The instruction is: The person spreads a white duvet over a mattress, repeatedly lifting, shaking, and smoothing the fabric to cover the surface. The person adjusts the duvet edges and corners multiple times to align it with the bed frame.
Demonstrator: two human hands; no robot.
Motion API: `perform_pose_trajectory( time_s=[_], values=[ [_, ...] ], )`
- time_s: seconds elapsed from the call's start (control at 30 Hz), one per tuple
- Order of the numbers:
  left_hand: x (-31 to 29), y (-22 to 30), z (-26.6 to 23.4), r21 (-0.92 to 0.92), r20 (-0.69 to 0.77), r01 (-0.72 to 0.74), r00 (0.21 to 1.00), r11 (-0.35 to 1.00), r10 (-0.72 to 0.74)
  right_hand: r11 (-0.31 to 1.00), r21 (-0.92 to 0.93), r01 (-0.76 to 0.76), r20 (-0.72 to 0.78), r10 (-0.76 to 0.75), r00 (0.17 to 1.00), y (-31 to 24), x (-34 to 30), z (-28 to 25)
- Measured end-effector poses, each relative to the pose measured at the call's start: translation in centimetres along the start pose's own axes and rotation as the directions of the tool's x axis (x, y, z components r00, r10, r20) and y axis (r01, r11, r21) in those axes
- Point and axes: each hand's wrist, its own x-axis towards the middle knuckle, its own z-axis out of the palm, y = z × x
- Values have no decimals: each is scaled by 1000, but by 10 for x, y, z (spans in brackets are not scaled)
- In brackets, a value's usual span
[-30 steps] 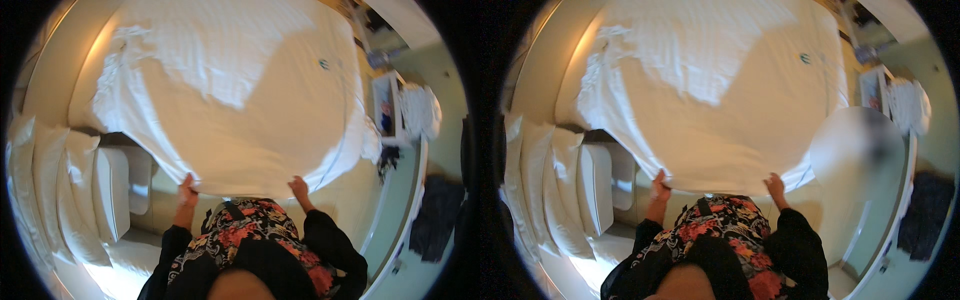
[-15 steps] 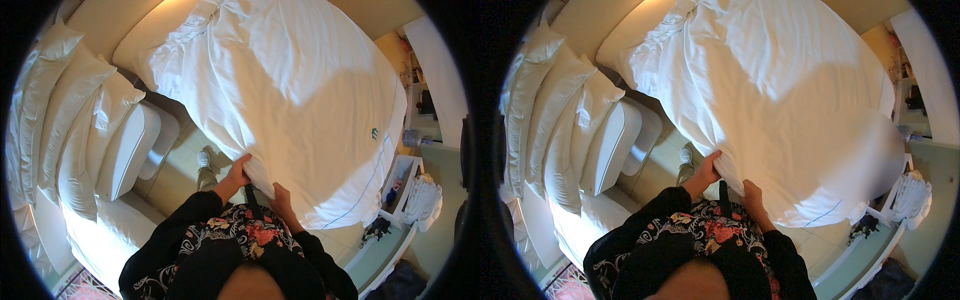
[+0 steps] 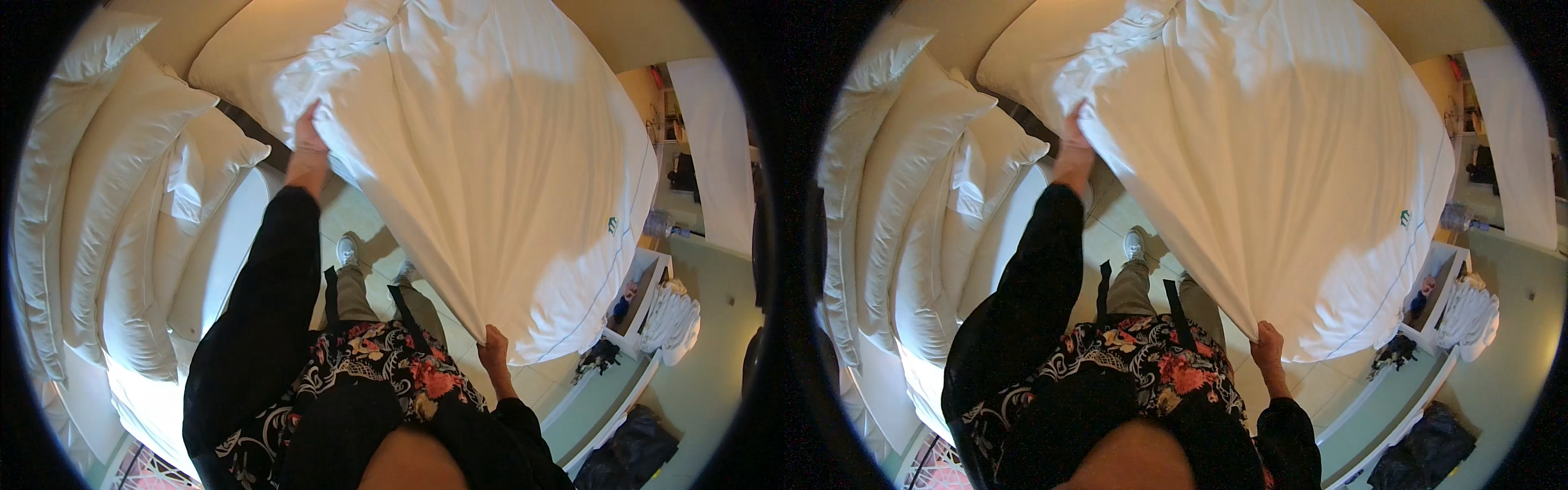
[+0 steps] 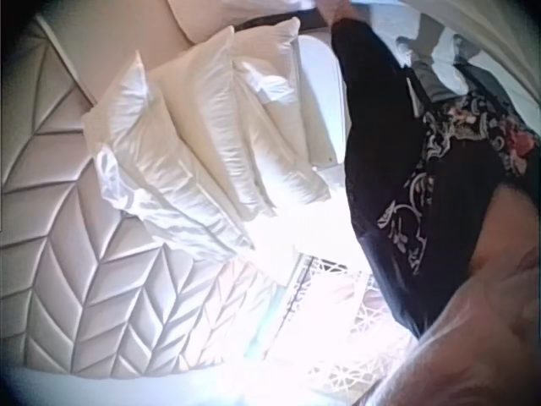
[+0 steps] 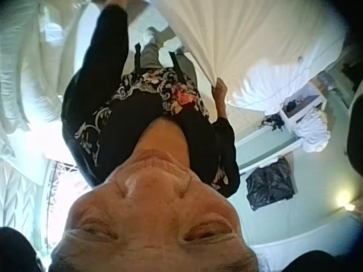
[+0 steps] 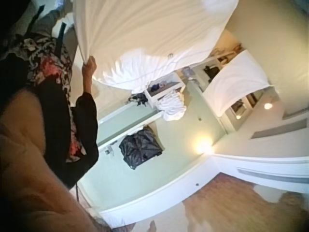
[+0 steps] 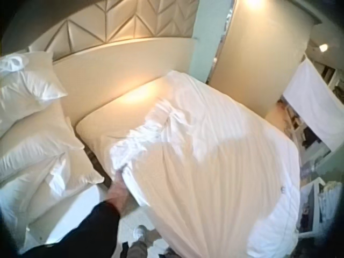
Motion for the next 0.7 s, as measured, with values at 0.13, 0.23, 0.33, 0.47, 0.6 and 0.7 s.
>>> perform_pose_trajectory(
  time_s=[0.13, 0.23, 0.33, 0.47, 0.6, 0.7],
  values=[
    [-50, 71, -28, 77, 54, -133, 990, 988, 130, 1000, 25, 0, 47, -1, 999, -2, 8, 8],
    [-54, 53, -114, 240, -289, -137, 935, 961, 206, 999, 30, 16, 107, -19, 994, 5, 21, 23],
    [-37, 35, -178, 115, -439, -12, 896, 993, 61, 994, 62, -93, 273, 73, 959, 20, 27, 21],
    [-16, 24, -177, -10, -319, 106, 942, 994, -103, 990, 91, -107, 454, 54, 889, 46, 45, 14],
    [-2, 8, -143, 20, -320, 86, 945, 996, -75, 967, 48, -252, 630, 166, 759, 74, 44, -6],
    [23, -14, -117, 125, -326, 147, 940, 981, -99, 857, 141, -496, 718, 256, 647, 103, 31, -15]
  ],
)
